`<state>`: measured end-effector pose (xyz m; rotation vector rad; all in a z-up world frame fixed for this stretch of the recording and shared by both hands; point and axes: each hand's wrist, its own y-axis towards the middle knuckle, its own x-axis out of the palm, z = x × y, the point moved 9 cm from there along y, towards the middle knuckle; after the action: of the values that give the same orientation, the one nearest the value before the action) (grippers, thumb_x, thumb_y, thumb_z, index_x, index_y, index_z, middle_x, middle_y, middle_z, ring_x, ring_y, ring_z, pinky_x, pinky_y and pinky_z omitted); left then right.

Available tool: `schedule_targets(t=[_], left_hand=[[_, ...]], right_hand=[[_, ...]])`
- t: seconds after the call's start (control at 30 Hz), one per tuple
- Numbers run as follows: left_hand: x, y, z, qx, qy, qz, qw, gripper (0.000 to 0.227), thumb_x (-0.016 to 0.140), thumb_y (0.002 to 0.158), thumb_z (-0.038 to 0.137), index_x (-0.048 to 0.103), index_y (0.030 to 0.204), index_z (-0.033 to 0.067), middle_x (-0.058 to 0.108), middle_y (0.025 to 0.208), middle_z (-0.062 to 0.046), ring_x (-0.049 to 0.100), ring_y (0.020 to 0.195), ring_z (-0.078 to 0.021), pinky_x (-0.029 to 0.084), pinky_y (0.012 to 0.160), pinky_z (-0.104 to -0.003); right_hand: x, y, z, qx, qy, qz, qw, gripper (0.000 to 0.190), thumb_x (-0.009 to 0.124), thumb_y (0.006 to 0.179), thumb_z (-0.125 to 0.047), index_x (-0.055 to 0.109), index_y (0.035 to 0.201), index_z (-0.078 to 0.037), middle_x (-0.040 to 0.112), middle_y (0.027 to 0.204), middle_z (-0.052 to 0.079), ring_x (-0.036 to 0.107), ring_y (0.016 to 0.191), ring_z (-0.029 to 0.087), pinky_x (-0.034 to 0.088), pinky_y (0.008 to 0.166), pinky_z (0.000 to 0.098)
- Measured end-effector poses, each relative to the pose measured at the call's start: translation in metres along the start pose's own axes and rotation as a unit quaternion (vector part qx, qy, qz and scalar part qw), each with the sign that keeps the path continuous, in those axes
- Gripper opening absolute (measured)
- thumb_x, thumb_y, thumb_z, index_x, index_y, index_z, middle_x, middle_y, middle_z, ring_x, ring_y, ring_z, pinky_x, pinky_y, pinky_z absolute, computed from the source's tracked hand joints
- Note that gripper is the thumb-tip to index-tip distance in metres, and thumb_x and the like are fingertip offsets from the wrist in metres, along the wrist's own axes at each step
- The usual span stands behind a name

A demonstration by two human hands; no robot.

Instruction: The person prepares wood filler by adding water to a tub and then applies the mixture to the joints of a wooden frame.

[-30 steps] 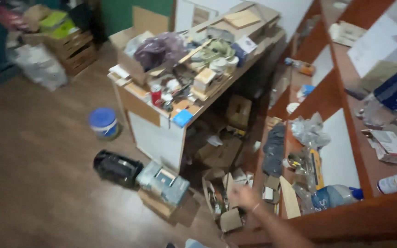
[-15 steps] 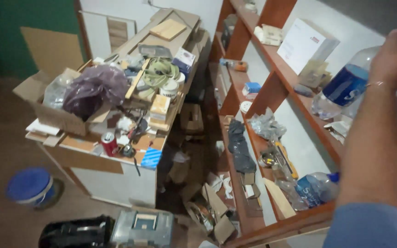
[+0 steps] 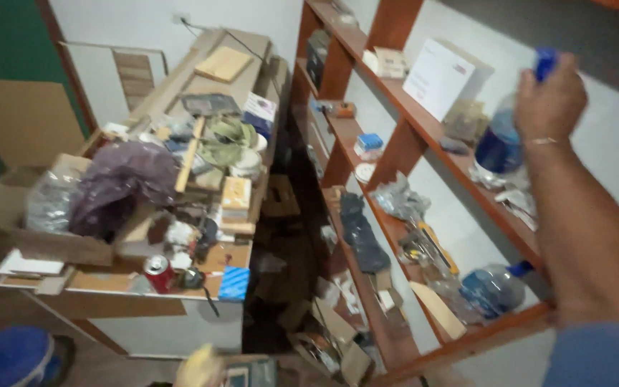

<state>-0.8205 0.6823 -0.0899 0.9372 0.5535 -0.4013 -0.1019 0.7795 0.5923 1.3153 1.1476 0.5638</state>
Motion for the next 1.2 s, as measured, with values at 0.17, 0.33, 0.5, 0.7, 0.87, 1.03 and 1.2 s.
schedule_targets(t=[0.17,0.33,0.5,0.7,0.87,1.03,1.2], left_hand=[[-0.012,0.195,0.088,-0.499,-0.31,0.056,0.807,0.072,0.087,0.067,0.034,0.065,0.132,0.0133,0.078,0.114,-0.005,0.072,0.101,-0.0183,0.055,0.09,-0.033],[0.012,0.239,0.137,-0.498,-0.408,0.001,0.765,0.071,0.083,0.068,0.032,0.063,0.133,0.0089,0.077,0.115,-0.011,0.073,0.104,-0.0239,0.056,0.091,-0.037],[0.041,0.235,0.127,-0.53,-0.436,0.024,0.727,0.069,0.085,0.07,0.019,0.065,0.134,0.004,0.075,0.113,-0.014,0.07,0.101,-0.0258,0.054,0.091,-0.037],[0.008,0.268,0.109,-0.53,-0.35,0.051,0.771,0.069,0.079,0.073,0.024,0.061,0.137,0.0061,0.073,0.111,-0.014,0.067,0.101,-0.0264,0.052,0.091,-0.036],[-0.032,0.332,0.133,-0.39,-0.349,0.142,0.84,0.06,0.077,0.078,0.023,0.058,0.132,0.0069,0.07,0.115,-0.008,0.065,0.103,-0.0182,0.051,0.095,-0.031],[0.006,0.319,0.133,-0.404,-0.341,0.128,0.839,0.061,0.08,0.076,0.027,0.061,0.131,0.0094,0.072,0.116,-0.007,0.067,0.101,-0.017,0.053,0.095,-0.03],[0.054,0.3,0.167,-0.399,-0.461,0.096,0.787,0.064,0.083,0.075,0.028,0.061,0.132,0.0074,0.075,0.118,-0.008,0.069,0.1,-0.0157,0.055,0.091,-0.031]], right_hand=[[-0.044,-0.002,-0.043,-0.096,0.012,0.026,0.995,0.041,0.087,0.107,-0.026,0.052,0.112,-0.005,0.077,0.094,0.028,0.071,0.074,0.052,0.051,0.061,0.0596],[-0.026,0.022,-0.01,-0.139,0.041,0.024,0.989,0.035,0.09,0.104,-0.03,0.07,0.115,-0.004,0.077,0.094,0.024,0.072,0.075,0.047,0.052,0.059,0.0548],[-0.03,0.012,-0.024,-0.144,0.056,0.007,0.988,0.038,0.088,0.105,-0.04,0.072,0.101,-0.005,0.074,0.088,0.022,0.068,0.072,0.045,0.048,0.057,0.0534],[-0.153,-0.037,-0.123,-0.194,0.16,-0.039,0.967,0.038,0.086,0.111,-0.033,0.06,0.101,-0.007,0.055,0.076,0.01,0.051,0.062,0.028,0.039,0.056,0.0456],[-0.231,-0.113,-0.179,-0.035,0.42,-0.249,0.872,0.034,0.061,0.105,-0.029,0.047,0.128,-0.007,0.051,0.091,0.005,0.058,0.077,0.018,0.059,0.066,0.0288],[-0.245,-0.199,-0.195,-0.014,0.522,-0.307,0.796,0.038,0.063,0.092,-0.039,0.053,0.116,-0.011,0.061,0.095,0.003,0.066,0.072,0.014,0.063,0.063,0.0266],[-0.25,-0.252,-0.231,-0.053,0.606,-0.426,0.67,0.03,0.07,0.085,-0.037,0.056,0.104,-0.018,0.064,0.084,-0.004,0.063,0.067,0.008,0.057,0.065,0.0232]])
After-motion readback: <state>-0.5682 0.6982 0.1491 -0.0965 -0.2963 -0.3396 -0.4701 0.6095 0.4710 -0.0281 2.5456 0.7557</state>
